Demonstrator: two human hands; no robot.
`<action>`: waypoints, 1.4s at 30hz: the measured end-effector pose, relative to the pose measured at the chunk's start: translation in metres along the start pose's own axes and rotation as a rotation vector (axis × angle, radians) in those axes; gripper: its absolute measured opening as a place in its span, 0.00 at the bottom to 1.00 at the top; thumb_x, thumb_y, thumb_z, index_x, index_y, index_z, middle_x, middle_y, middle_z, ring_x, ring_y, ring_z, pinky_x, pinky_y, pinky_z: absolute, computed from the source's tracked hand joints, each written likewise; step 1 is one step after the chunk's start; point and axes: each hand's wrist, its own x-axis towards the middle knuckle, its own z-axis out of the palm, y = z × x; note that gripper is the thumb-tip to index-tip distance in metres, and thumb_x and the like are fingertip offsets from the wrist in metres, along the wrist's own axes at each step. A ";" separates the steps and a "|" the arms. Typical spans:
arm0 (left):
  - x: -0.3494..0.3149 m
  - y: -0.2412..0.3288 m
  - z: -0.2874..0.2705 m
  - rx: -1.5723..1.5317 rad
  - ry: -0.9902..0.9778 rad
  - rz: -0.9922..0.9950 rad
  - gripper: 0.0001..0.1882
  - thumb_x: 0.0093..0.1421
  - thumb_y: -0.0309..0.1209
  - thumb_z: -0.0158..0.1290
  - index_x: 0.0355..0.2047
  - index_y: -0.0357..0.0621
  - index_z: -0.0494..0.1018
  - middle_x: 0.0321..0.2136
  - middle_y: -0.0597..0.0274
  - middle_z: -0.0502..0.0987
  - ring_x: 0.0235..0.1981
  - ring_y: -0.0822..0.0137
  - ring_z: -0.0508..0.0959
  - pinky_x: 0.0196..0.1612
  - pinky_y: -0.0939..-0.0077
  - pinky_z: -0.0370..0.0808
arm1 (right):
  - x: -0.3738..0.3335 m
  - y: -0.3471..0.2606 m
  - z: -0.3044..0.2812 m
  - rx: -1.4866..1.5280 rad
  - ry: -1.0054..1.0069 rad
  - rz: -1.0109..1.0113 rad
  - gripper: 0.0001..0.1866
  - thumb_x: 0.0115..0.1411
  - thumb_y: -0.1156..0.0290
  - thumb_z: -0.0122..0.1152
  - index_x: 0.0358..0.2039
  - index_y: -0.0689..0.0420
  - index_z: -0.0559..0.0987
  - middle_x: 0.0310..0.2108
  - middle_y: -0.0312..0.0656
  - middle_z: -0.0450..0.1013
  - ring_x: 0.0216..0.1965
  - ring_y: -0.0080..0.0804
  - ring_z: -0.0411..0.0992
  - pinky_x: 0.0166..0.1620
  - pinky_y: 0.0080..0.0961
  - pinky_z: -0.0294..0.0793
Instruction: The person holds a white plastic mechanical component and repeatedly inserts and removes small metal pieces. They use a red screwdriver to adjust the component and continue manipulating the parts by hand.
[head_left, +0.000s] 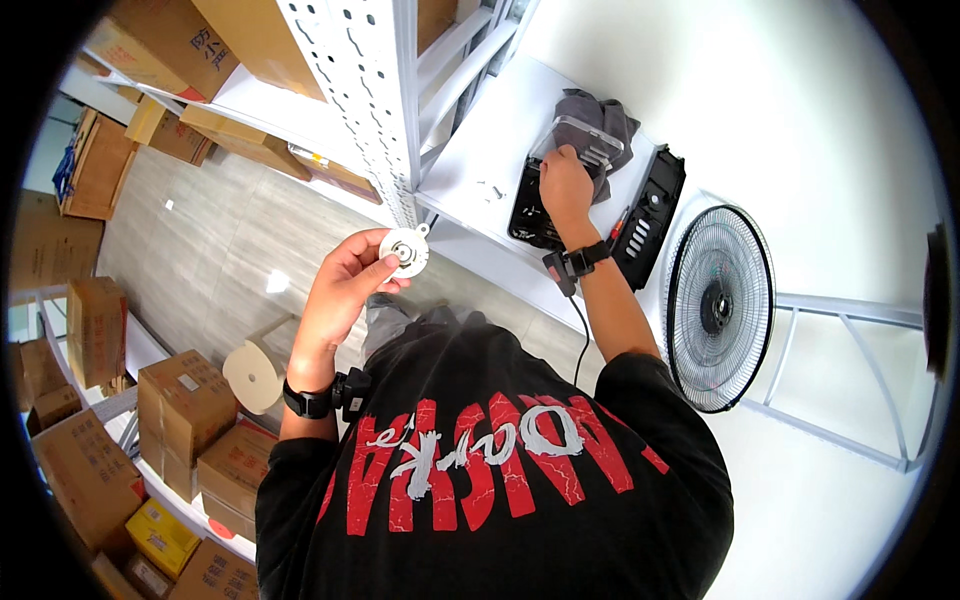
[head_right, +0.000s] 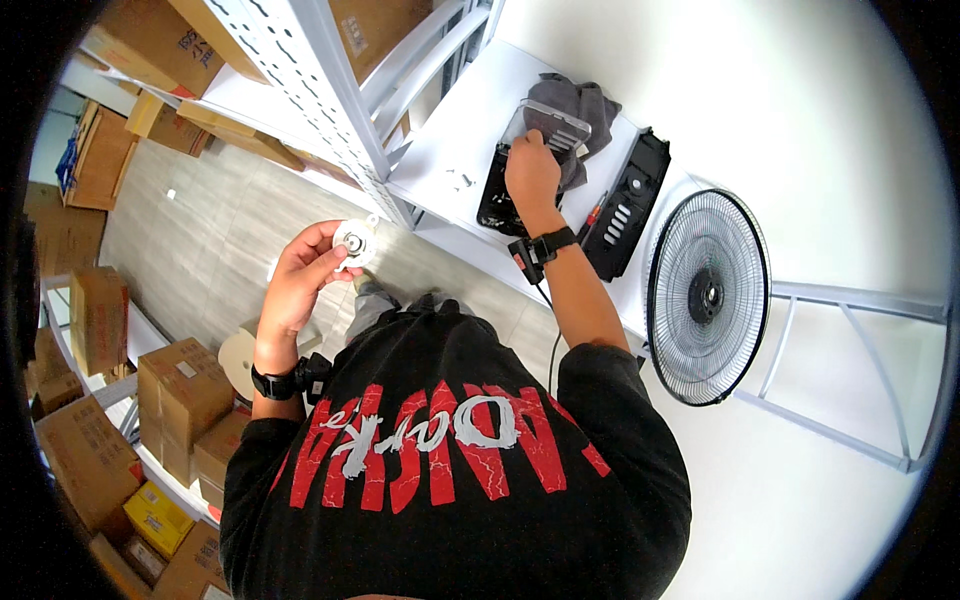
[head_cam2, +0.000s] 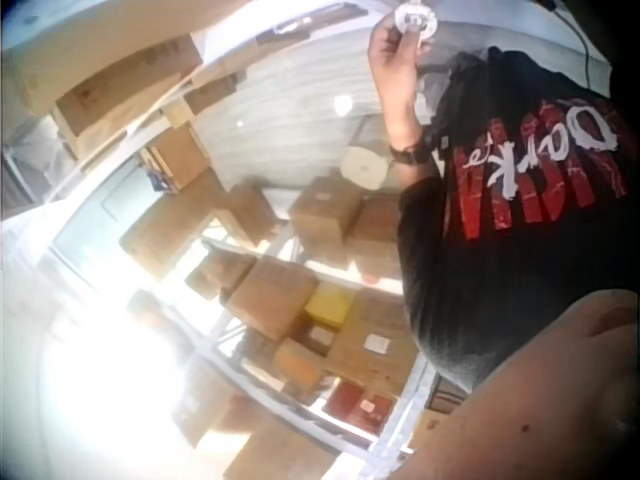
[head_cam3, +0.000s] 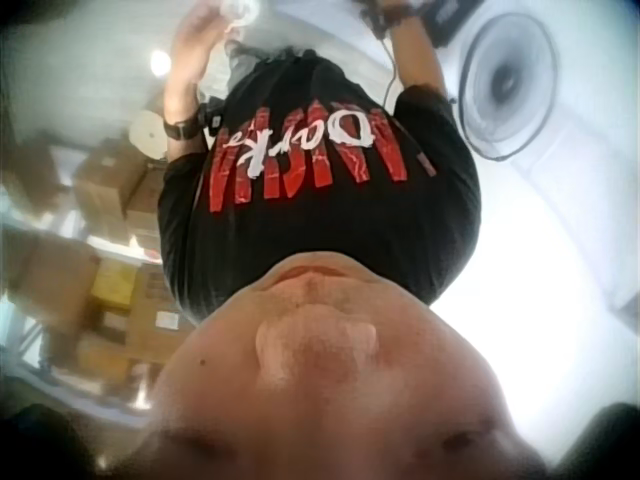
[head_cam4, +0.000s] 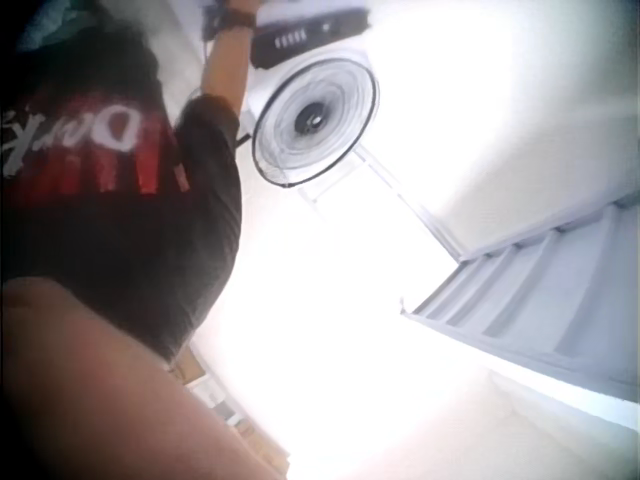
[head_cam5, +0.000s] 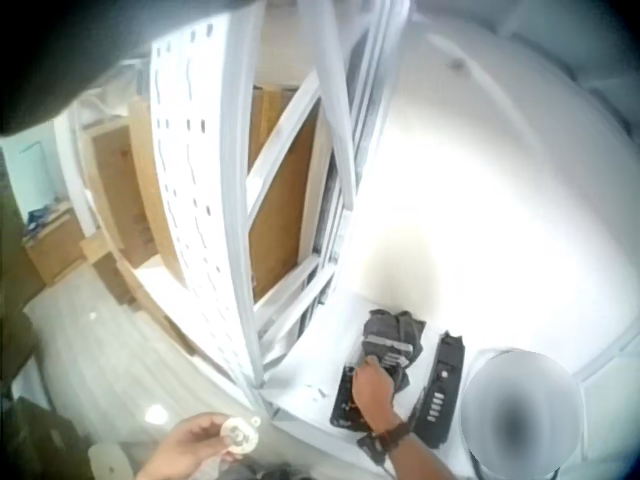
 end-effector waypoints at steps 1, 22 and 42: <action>-0.001 0.000 -0.001 -0.008 0.009 0.005 0.16 0.64 0.27 0.51 0.52 0.36 0.69 0.38 0.62 0.79 0.34 0.74 0.79 0.39 0.82 0.75 | 0.002 -0.001 0.000 -0.021 -0.019 -0.001 0.06 0.56 0.71 0.58 0.26 0.60 0.76 0.34 0.44 0.69 0.32 0.43 0.75 0.33 0.36 0.77; 0.017 0.005 0.021 0.015 -0.147 0.033 0.15 0.65 0.25 0.49 0.52 0.36 0.69 0.37 0.61 0.79 0.34 0.74 0.79 0.38 0.82 0.76 | -0.034 -0.068 -0.154 1.196 -0.305 0.164 0.04 0.56 0.79 0.59 0.33 0.62 0.77 0.33 0.36 0.73 0.34 0.21 0.70 0.37 0.17 0.69; -0.002 0.048 -0.030 -0.052 -0.410 0.108 0.20 0.61 0.22 0.49 0.54 0.33 0.67 0.42 0.57 0.77 0.38 0.70 0.78 0.45 0.76 0.76 | -0.035 -0.182 -0.173 0.944 -0.150 -0.301 0.30 0.42 0.70 0.73 0.49 0.56 0.77 0.50 0.41 0.74 0.52 0.41 0.71 0.55 0.32 0.69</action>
